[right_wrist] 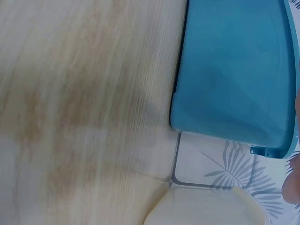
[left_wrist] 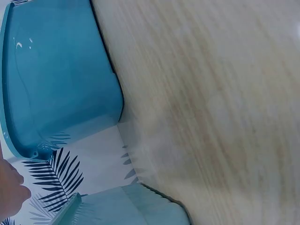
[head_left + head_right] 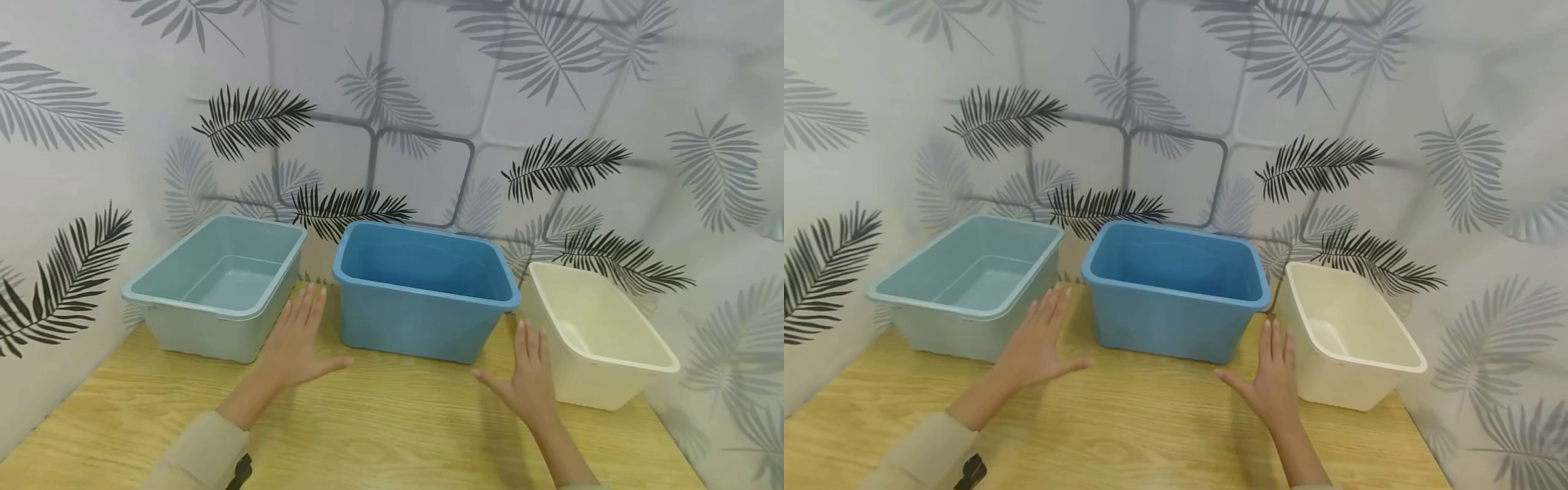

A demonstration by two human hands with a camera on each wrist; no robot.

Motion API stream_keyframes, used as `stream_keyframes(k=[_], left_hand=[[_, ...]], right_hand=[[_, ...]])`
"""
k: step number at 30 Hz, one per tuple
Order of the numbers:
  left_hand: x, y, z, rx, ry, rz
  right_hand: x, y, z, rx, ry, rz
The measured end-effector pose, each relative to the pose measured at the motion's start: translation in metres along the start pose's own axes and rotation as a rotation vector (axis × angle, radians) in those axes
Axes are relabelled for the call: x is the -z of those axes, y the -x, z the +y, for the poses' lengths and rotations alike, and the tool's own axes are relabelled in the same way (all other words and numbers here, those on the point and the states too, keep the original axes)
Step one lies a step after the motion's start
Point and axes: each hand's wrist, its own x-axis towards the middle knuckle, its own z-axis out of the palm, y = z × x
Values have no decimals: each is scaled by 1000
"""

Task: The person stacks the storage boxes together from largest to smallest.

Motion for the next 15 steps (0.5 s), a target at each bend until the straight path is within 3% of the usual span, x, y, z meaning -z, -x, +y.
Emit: stream_keyframes(k=[5, 15], left_hand=[[2, -9, -1, 16, 44, 2], [7, -29, 4, 114, 144, -91]], right_hand=[[0, -8, -1, -41, -26, -32], [4, -27, -1, -120, -93, -94]])
